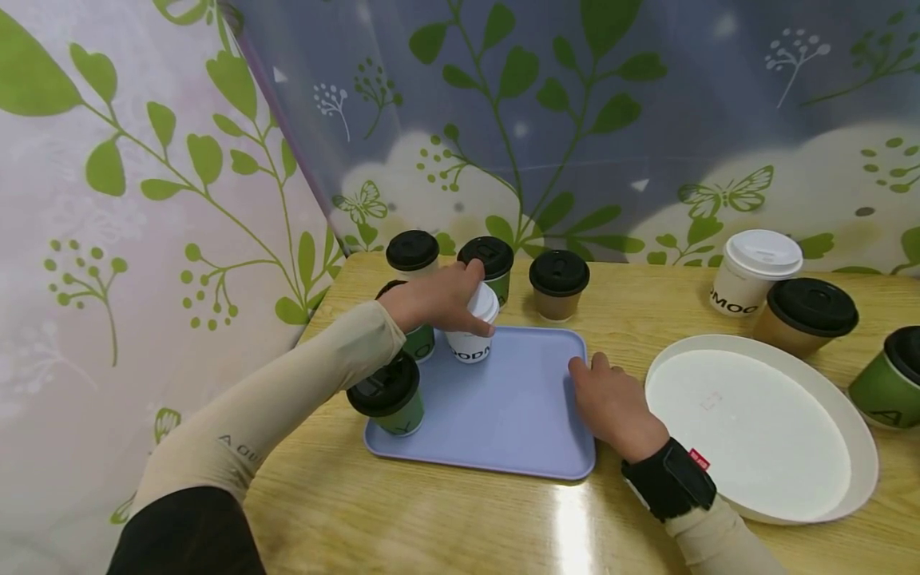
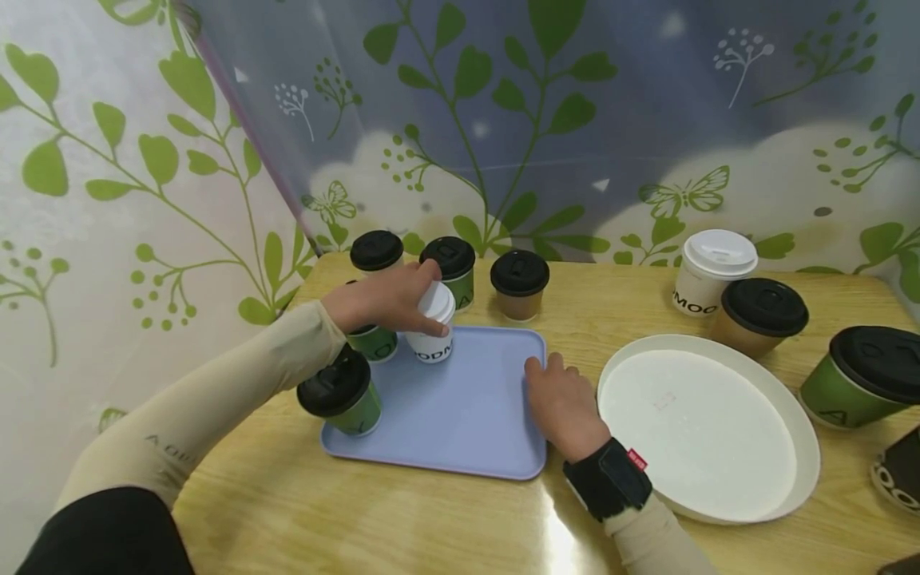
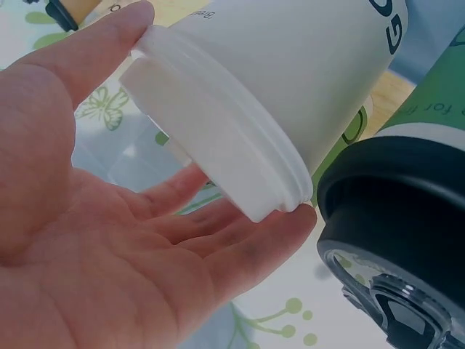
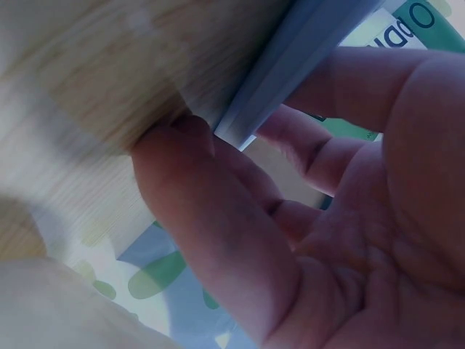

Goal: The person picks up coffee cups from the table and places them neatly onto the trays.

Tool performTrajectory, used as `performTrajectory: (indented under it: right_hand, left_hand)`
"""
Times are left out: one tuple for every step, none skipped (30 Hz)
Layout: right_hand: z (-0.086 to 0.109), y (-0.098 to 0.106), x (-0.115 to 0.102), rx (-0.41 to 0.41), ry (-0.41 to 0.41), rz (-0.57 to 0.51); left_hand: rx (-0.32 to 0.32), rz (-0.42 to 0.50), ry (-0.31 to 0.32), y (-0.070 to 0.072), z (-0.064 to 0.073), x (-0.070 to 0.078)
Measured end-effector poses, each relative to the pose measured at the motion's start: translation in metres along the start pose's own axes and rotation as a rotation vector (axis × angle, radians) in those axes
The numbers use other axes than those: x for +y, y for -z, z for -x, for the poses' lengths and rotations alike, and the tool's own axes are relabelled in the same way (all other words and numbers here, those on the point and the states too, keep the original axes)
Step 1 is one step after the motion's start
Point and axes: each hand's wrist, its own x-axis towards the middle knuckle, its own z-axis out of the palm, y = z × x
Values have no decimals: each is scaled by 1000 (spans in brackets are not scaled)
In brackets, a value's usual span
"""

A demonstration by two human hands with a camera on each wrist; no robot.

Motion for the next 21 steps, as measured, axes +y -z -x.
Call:
performTrajectory:
  right_hand:
    - [0, 0, 0, 2, 1, 0]
    - [0, 0, 0, 2, 1, -1]
    - [0, 0, 0, 3, 2, -2]
    - [0, 0, 0, 3, 2, -3]
    - [0, 0, 0, 3, 1, -4]
    - [0, 0, 0, 3, 1, -4]
    - [0, 0, 0, 2, 0, -5]
    - [0, 0, 0, 3, -1, -7]
    - [0, 0, 0, 4, -1, -8]
    - [0, 0, 0, 5, -1, -10]
    - [0, 0, 0, 6, -2, -12]
    - [0, 0, 0, 4, -4, -13]
    - [0, 0, 0, 1, -6, -14]
    - [0, 0, 0, 0, -8, -15]
    - [0, 0, 0, -2, -10, -14]
    - [0, 0, 0, -4, -11, -13]
    - [0, 0, 0, -2, -12, -12]
    - [0, 0, 0, 0, -11, -10]
    - [0, -1, 0, 4, -10, -8]
    - [0, -1, 0, 10, -8, -7]
    - [0, -1, 0, 13, -7, -5]
  left_hand:
    - [-1, 2, 0, 0, 0, 0]
    - [-2, 4, -1, 0, 0, 0]
    - [-3, 7, 0, 0, -1, 0]
    - [-4, 7, 0, 0, -1, 0]
    - [-4, 7, 1, 0, -1, 0]
    - [-5, 6, 2, -1, -1, 0]
    - [-5, 4, 4, -1, -1, 0]
    - [-6, 4, 6, -1, -2, 0]
    - [-8, 2, 9, -1, -2, 1]
    - [-9, -1, 12, -1, -2, 1]
    - [-10, -4, 14, -1, -3, 1]
    - [-10, -5, 15, -1, -3, 1]
    - [-9, -7, 15, -2, -4, 1]
    - [-10, -8, 14, -1, -4, 1]
    - [-10, -10, 13, -1, -4, 1]
    - [-10, -10, 11, -1, -4, 1]
    - [-11, -9, 7, -1, -4, 1]
    - [-12, -6, 5, -1, -4, 1]
    - [-15, -4, 4, -1, -4, 1]
    - [-17, -3, 3, -1, -4, 1]
    - [-18, -1, 2, -1, -4, 1]
